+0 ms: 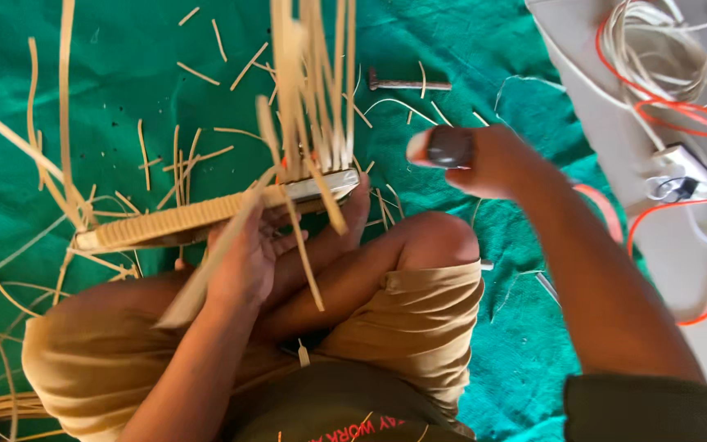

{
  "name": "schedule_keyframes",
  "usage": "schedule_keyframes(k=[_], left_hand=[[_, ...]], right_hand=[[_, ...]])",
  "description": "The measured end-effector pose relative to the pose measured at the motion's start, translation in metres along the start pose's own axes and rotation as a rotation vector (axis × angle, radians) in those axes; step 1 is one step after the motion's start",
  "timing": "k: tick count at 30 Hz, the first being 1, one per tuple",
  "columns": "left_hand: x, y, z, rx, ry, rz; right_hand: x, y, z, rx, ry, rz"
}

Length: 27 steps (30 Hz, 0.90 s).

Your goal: The person sits on a green mat and weaves thin wooden strips into a rectangular basket frame. They use a hot glue gun to secure the strips and pliers to trim excess material. The person repeatedly applies glue, inserts strips, and trims them to shape the basket.

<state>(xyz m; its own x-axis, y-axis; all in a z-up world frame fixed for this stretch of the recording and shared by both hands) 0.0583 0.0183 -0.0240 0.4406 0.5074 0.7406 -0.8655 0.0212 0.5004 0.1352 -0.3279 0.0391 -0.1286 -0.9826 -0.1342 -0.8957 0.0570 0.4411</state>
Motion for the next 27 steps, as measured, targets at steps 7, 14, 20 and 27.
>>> schedule_keyframes(k=[7, 14, 20, 27], left_hand=[[0.007, 0.008, -0.021, 0.179, 0.082, 0.196], [0.030, 0.023, -0.004, 0.214, -0.155, 0.296], [0.033, 0.039, -0.013, 0.166, -0.765, 0.457], [0.121, 0.078, 0.047, -0.093, -1.645, 1.153]], right_hand=[[0.035, -0.125, 0.153, -0.048, 0.061, -0.188], [0.020, -0.137, 0.164, -0.133, 0.129, -0.217], [-0.146, -0.038, 0.079, -0.489, -0.412, -0.625], [-0.188, -0.038, 0.074, -0.249, -0.281, -0.636]])
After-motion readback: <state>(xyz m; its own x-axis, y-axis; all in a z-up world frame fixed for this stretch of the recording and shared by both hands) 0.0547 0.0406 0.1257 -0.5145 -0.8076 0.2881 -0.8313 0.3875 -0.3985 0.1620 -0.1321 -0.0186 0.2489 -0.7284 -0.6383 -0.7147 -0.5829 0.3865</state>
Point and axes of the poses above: each hand's wrist, its own y-axis away from the middle knuckle, its own z-axis out of the palm, x = y × z, the point moved 9 cm from there along -y, towards the middle knuckle, and after that the axes turned 1 degree about -x, right-handed, at the moved point
